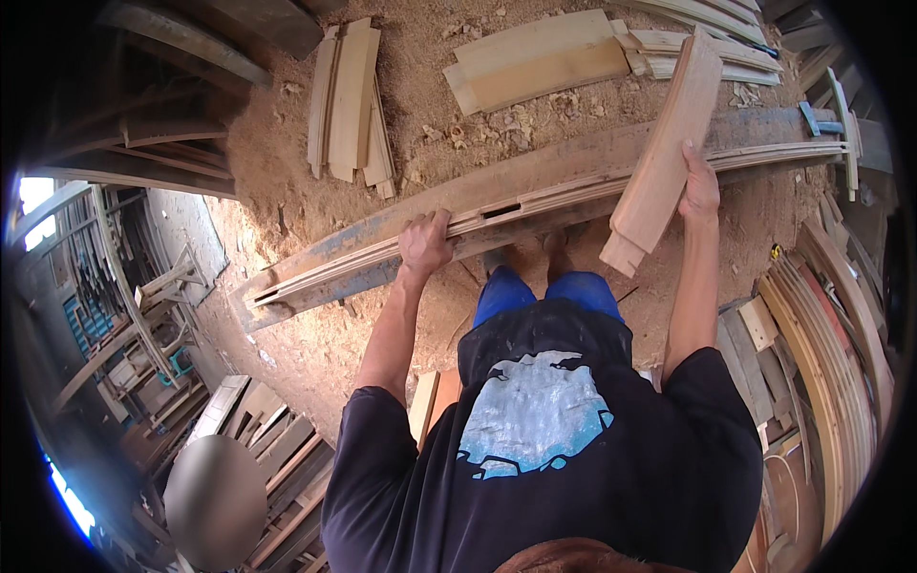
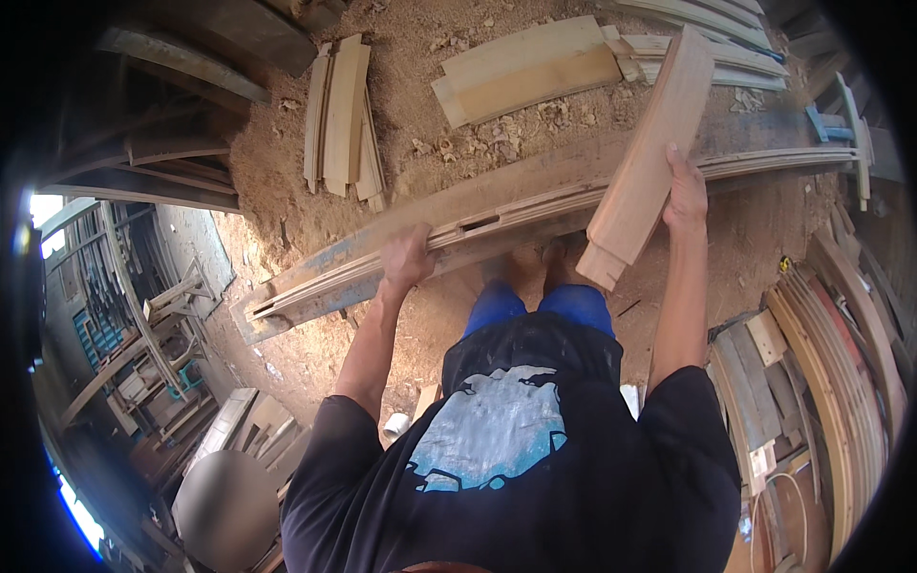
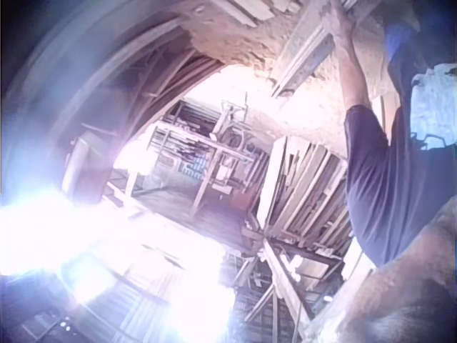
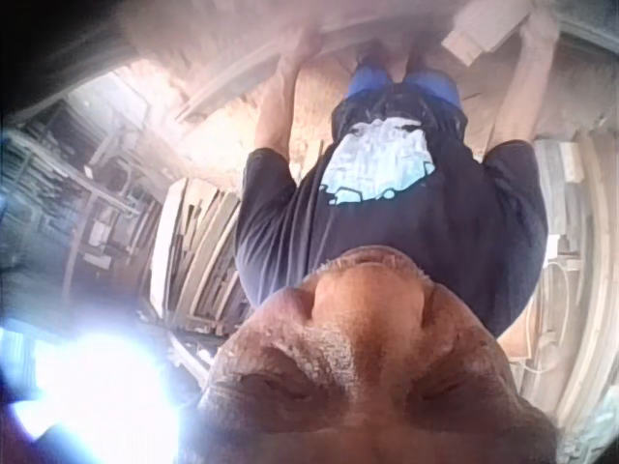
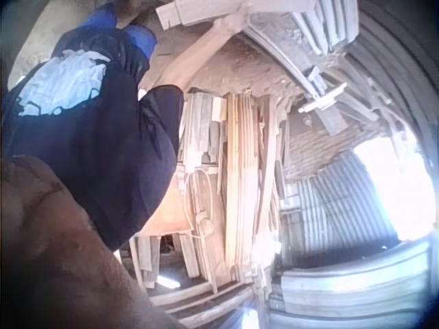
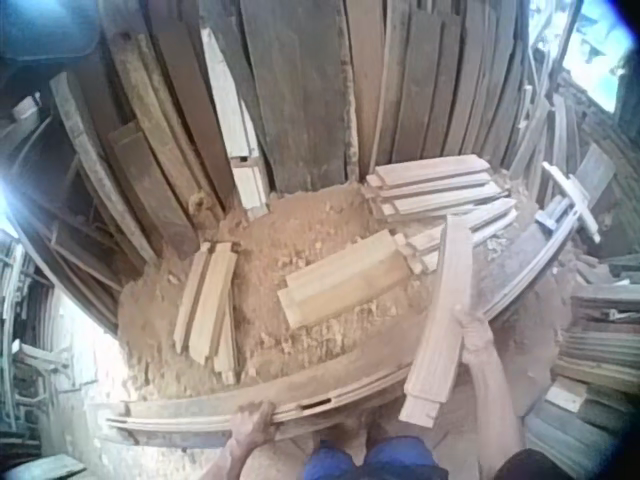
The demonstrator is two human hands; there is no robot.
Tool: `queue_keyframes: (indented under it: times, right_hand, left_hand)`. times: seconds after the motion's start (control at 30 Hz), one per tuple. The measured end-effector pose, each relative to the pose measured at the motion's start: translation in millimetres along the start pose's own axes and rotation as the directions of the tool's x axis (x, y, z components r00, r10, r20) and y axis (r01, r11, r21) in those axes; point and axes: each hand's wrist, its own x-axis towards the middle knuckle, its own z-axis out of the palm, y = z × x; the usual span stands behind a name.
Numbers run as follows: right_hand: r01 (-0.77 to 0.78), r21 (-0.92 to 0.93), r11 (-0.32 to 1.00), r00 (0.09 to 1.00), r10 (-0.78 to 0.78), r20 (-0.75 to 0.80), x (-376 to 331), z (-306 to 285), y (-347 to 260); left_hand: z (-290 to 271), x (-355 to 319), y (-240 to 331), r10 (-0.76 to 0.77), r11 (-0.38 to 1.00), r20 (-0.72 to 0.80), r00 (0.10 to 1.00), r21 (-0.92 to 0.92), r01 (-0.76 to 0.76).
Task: The person handles wooden planks, picks up a hammer and a chisel, and strikes the chisel to split a plank. The person then moves the split pieces and continues handling other planks.
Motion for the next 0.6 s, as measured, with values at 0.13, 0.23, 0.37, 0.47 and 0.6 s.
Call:
queue_keyframes:
  times: [0.13, 0.23, 0.37, 0.47, 0.6]
  right_hand:
    - [-0.007, -0.058, 0.998, 0.99, -0.001, -0.14, 82.9, -0.1, 0.1]
    - [-0.043, 0.0, 0.999, 0.964, 0.041, -0.264, 133.7, 0.5, 6.7]
    - [0.08, 0.093, 0.993, 0.907, -0.034, -0.42, 182.3, -11.9, 33.6]
    - [-0.011, 0.128, 0.992, 0.87, 0.072, -0.487, 188.1, -4.1, 30.9]
    - [-0.269, 0.013, 0.963, 0.609, 0.181, -0.772, 168.5, 45.3, 6.9]
  left_hand:
    - [-1.9, -0.3, 2.6, -0.055, 0.998, 0.061, 0.997, 0.028, 0.053]
    - [0.7, 0.7, 1.5, -0.04, 0.998, 0.04, 0.998, 0.048, 0.038]
    - [-0.6, 7.1, 3.3, -0.003, 0.999, 0.016, 1.0, 0.036, 0.002]
    - [-1.8, 7.9, 5.1, -0.01, 0.999, 0.017, 1.0, 0.038, 0.009]
    - [-0.6, 3.3, 4.8, -0.026, 0.999, 0.021, 0.999, 0.032, 0.026]
